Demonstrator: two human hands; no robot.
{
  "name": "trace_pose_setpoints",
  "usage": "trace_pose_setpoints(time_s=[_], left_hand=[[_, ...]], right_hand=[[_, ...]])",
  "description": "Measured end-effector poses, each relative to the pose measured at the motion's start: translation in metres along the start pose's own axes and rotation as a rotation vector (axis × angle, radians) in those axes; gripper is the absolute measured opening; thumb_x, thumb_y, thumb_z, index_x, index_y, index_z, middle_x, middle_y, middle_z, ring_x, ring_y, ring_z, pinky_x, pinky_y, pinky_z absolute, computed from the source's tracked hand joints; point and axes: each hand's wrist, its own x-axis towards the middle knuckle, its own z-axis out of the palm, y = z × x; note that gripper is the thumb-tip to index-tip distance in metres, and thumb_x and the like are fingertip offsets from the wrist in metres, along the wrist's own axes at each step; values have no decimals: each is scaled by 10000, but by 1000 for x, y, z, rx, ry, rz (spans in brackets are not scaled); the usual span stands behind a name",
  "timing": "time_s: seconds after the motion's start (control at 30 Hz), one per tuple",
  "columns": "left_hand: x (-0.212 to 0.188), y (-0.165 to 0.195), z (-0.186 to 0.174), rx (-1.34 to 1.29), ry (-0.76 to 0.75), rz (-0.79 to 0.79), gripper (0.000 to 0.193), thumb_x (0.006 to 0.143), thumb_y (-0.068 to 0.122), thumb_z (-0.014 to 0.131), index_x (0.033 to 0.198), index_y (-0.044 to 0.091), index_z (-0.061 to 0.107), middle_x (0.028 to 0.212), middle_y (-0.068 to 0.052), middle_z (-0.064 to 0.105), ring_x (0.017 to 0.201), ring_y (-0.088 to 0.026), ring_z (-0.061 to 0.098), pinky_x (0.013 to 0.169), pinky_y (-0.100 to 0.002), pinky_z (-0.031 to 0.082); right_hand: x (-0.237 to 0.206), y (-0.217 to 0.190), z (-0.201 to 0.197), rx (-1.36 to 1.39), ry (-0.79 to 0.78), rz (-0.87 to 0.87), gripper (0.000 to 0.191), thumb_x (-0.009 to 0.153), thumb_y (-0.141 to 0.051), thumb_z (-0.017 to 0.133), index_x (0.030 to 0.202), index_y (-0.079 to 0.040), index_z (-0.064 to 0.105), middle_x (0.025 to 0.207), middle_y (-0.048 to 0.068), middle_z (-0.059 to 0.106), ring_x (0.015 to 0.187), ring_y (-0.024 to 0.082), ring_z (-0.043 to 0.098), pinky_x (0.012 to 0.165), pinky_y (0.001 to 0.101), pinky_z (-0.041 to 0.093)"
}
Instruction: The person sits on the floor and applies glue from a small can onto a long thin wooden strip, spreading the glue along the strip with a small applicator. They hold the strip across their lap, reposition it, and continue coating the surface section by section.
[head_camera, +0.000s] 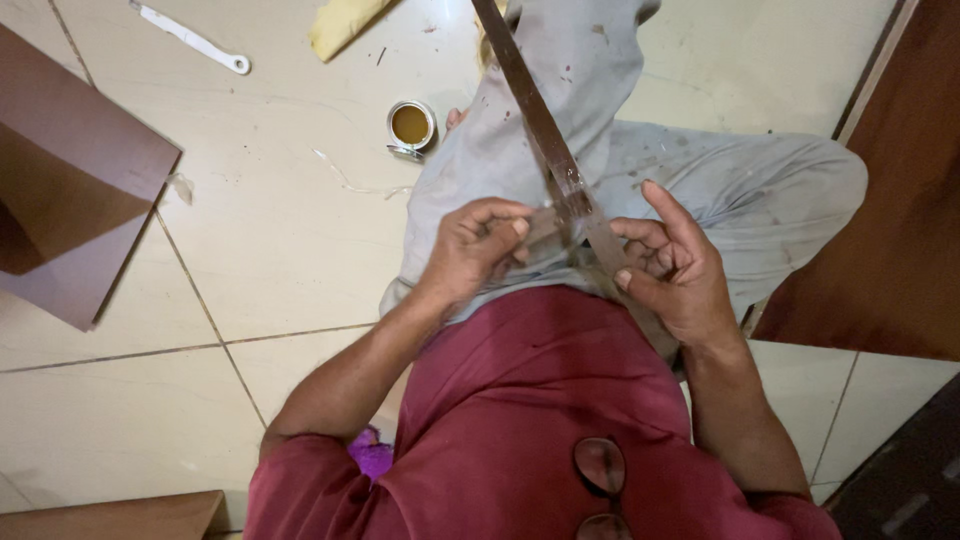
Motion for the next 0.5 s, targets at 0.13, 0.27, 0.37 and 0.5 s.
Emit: trace_pose_setpoints(time_s=[0.13,0.27,0.37,0.5], left_hand=[[-14,-7,3,18,-175,217,192,1078,124,664,1222,6,710,901,-111,735,688,-102,625,571,-261,514],[2,3,-14,165,1,233,216,1045,150,672,1211,21,719,883,-75,746,646,-81,680,525,-255,571],[18,11,-24,-17,128,261,259,1049,163,665,1259,14,683,838,-82,725,573,-85,559,504,-257,460],[9,10,-7,-47,-4,64,264,1000,167,674,1224,26,680,773,-57,722,525,-86,573,445,-252,457]], right_hand=[[1,1,-2,-21,15,14,916,857,193,669,1656,-83,319,1359,126,665,938,29,595,755,148,510],[-1,2,-3,2,17,22,897,859,178,662,1647,-83,324,1360,128,666,904,41,609,734,151,517],[-2,2,-3,-15,11,-4,905,863,183,673,1660,-79,335,1361,133,663,907,39,590,769,155,513],[-4,3,-5,-23,38,19,899,858,178,666,1655,-76,335,1357,145,664,913,44,596,736,161,506]])
